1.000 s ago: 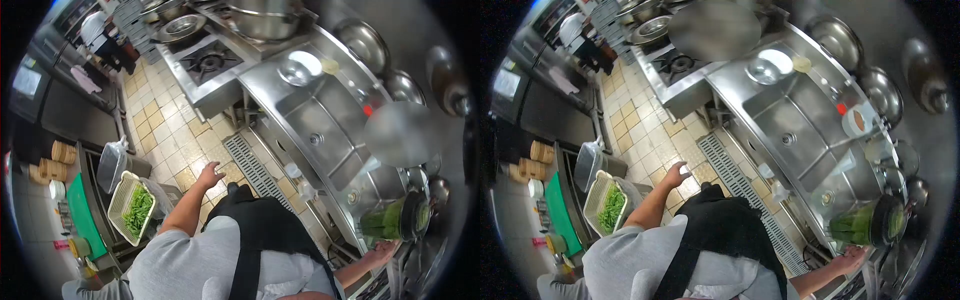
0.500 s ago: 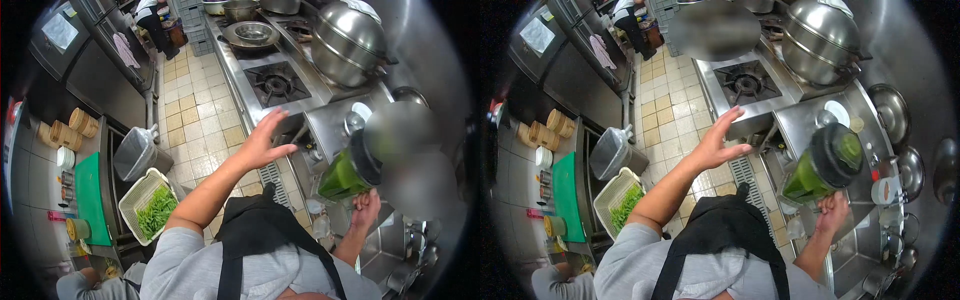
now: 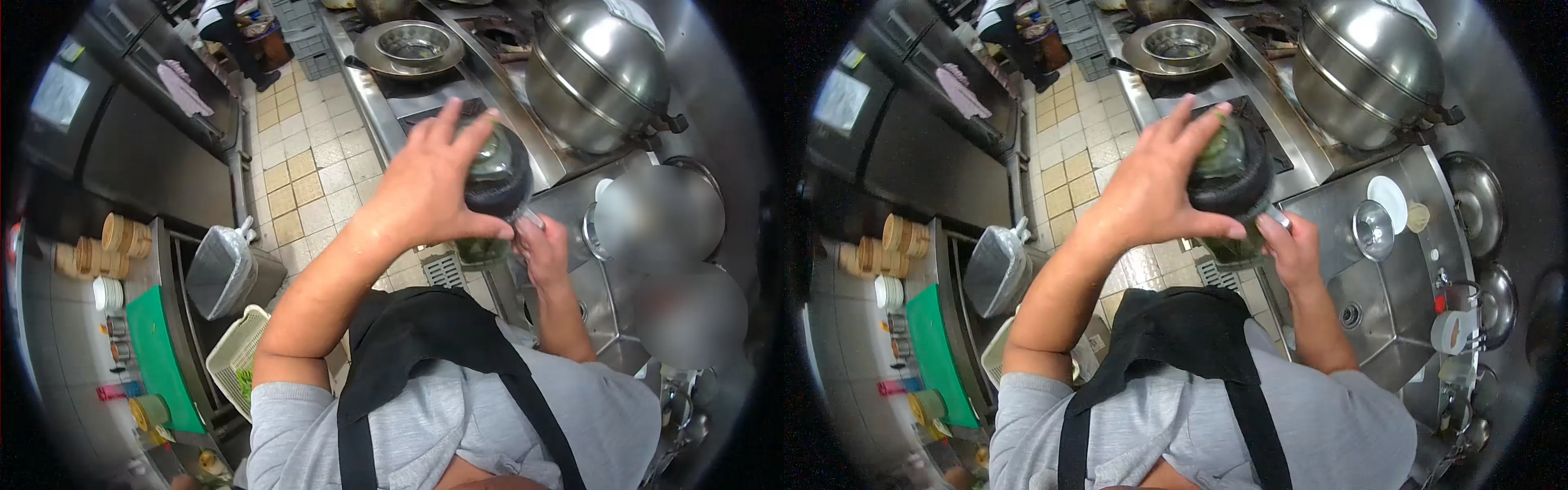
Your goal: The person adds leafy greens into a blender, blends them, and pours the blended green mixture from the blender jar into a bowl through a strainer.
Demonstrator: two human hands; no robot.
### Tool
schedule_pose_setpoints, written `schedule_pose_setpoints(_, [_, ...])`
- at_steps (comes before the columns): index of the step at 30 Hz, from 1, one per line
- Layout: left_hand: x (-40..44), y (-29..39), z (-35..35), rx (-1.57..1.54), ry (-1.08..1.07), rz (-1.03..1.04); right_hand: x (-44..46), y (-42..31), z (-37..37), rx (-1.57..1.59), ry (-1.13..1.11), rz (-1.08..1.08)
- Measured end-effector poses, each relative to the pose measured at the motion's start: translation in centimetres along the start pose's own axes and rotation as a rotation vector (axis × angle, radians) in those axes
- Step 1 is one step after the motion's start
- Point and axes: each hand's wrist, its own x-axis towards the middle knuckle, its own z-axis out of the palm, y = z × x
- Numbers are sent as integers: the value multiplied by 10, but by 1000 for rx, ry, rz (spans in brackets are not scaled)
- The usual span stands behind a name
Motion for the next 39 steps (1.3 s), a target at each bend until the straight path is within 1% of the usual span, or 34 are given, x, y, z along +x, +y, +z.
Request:
schedule_pose_setpoints(1, [5, -10, -6, 14, 26, -42, 14, 1, 8, -32, -50, -20])
schedule_pose_setpoints(2, [11, -21, -10, 1, 14, -34, 25, 0, 18, -35, -32, -13])
schedule_pose_setpoints(4, [22, -46, -17, 1, 63, -93, 47, -3, 41, -51, -30, -21])
schedule_pose_setpoints(7, [37, -96, -24, -40, 62, -104, 78, 5, 72, -42, 3, 11])
schedule_pose_setpoints(9, [47, -132, -25, -100, 78, -66, 97, 8, 93, -50, 45, 25])
schedule_pose_setpoints(11, [56, -166, -29, -265, 64, -149, 113, 10, 114, -65, 88, 51])
schedule_pose_setpoints(12, [63, -186, -29, -355, 121, -167, 120, 11, 124, -74, 119, 67])
schedule_pose_setpoints(13, [72, -205, -31, -465, 104, -243, 126, 12, 134, -78, 154, 82])
schedule_pose_setpoints(15, [93, -249, -33, -781, 85, -299, 137, 14, 152, -74, 231, 75])
schedule_pose_setpoints(17, [112, -265, -52, -1111, 50, -393, 141, 15, 165, -80, 322, 78])
schedule_pose_setpoints(19, [137, -300, -40, -1355, 135, -411, 151, 9, 177, 46, 392, 50])
schedule_pose_setpoints(21, [151, -324, -36, -1561, 60, -483, 162, 4, 184, 62, 442, 33])
schedule_pose_setpoints(22, [158, -327, -37, -1625, 51, -535, 168, 2, 185, 21, 488, 57])
schedule_pose_setpoints(23, [165, -322, -40, -1599, 46, -598, 173, 2, 186, -18, 533, 84])
schedule_pose_setpoints(26, [185, -356, -23, -1636, -47, -599, 191, 8, 185, -66, 578, 59])
schedule_pose_setpoints(28, [195, -374, -14, -1728, -60, -631, 206, 10, 179, -111, 599, 62])
schedule_pose_setpoints(30, [204, -397, -7, -1739, -76, -667, 225, 12, 174, -141, 623, 65])
schedule_pose_setpoints(32, [215, -423, 0, -1736, -97, -709, 241, 13, 168, -305, 662, 108])
schedule_pose_setpoints(33, [220, -435, 3, -1782, -99, -710, 251, 10, 168, -305, 677, 111])
schedule_pose_setpoints(36, [238, -456, 6, -1777, -108, -764, 278, -2, 168, -345, 702, 143])
schedule_pose_setpoints(38, [252, -479, 17, -1790, -120, -792, 296, -7, 171, -480, 731, 163])
schedule_pose_setpoints(39, [258, -489, 21, -1795, -145, -793, 302, -4, 172, -481, 752, 170])
